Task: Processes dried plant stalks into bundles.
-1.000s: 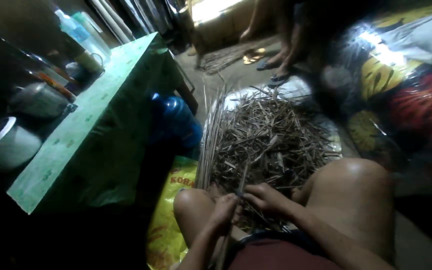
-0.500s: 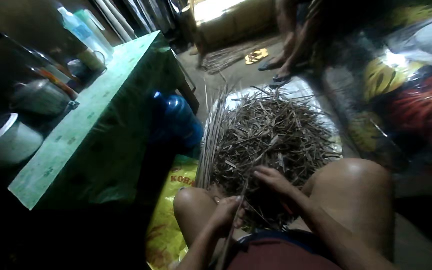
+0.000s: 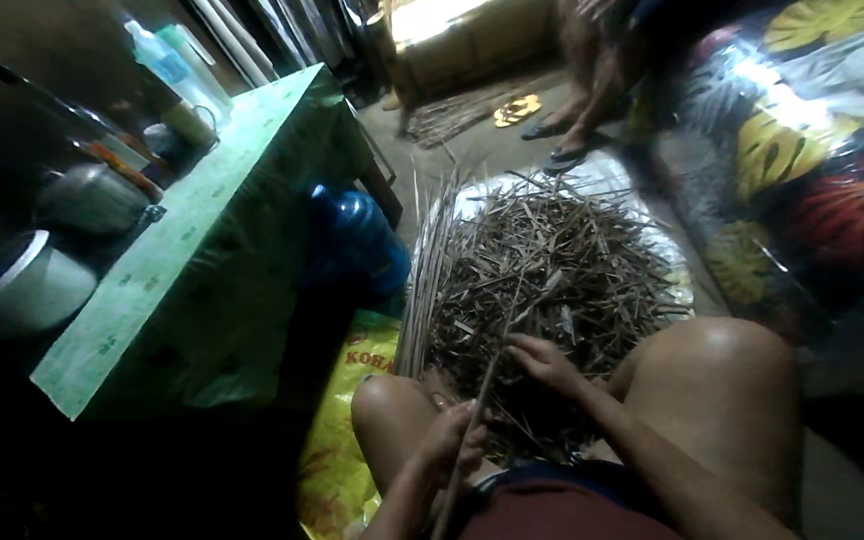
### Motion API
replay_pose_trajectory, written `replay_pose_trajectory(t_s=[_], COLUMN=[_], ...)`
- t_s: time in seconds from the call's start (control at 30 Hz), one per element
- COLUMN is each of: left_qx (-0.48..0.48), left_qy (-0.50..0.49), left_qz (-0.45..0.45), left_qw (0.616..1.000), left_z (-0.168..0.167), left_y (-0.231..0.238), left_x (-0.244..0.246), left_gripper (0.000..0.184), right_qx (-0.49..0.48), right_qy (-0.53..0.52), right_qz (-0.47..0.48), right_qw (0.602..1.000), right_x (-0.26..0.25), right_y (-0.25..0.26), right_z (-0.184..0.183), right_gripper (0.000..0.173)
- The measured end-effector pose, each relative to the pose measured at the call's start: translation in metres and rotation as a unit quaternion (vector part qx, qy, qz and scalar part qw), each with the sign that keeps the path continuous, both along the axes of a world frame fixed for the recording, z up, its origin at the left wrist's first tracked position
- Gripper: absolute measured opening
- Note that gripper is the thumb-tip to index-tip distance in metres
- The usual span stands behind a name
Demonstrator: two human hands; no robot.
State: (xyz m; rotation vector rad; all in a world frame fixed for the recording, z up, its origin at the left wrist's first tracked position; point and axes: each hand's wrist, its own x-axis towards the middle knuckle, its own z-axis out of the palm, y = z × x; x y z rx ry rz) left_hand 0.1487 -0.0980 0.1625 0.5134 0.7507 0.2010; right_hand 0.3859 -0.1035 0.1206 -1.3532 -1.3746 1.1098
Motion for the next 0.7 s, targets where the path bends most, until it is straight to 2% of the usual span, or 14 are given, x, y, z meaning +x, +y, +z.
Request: replay_pose_trajectory(t_s=[0.07,0.17,0.27,0.33,0.4,0.47,0.53,0.6,0.7], left_qx=[-0.009,-0.018,-0.006,0.013,0.042,0.087,0.14,0.188,0.236], left_qy=[-0.01,-0.034,-0.012,0.022,0.078,0.14,0.187,0.217,0.227], left_qz=[-0.012,-0.023,-0.028,-0.013,0.008,0.025,0.038,0.035,0.029], left_qw=[1.0,0.999,1.0,1.0,0.996,0.986,0.972,0.957,0.944], left_z=[0.0,-0.007,-0.007,-0.001,0.006,0.013,0.017,0.018,0.017], left_y=[-0.003,-0.007,-0.01,-0.009,-0.005,-0.001,0.002,0.005,0.005], left_x=[-0.002,-0.008,-0.01,-0.008,0.001,0.012,0.024,0.032,0.038], left_gripper=[0.035,0.032,0.033,0.036,0.036,0.033,0.03,0.028,0.027], right_qx=[0.026,-0.02,-0.06,-0.074,-0.112,-0.151,-0.179,-0.18,-0.173], right_qy=[-0.041,-0.038,-0.025,-0.02,-0.016,-0.024,-0.018,0.004,0.05], right_qz=[-0.04,-0.129,-0.236,-0.256,-0.179,-0.028,0.108,0.152,0.119], right_qw=[0.998,0.991,0.97,0.964,0.977,0.988,0.978,0.972,0.976], right_x=[0.007,0.027,0.048,0.051,0.044,0.026,0.005,-0.013,-0.02], right_y=[0.006,0.024,0.044,0.048,0.038,0.019,0.0,-0.013,-0.016], right_z=[-0.004,-0.004,-0.006,0.003,0.017,0.028,0.037,0.038,0.027], right_gripper=[0.038,0.039,0.039,0.039,0.037,0.034,0.032,0.03,0.028])
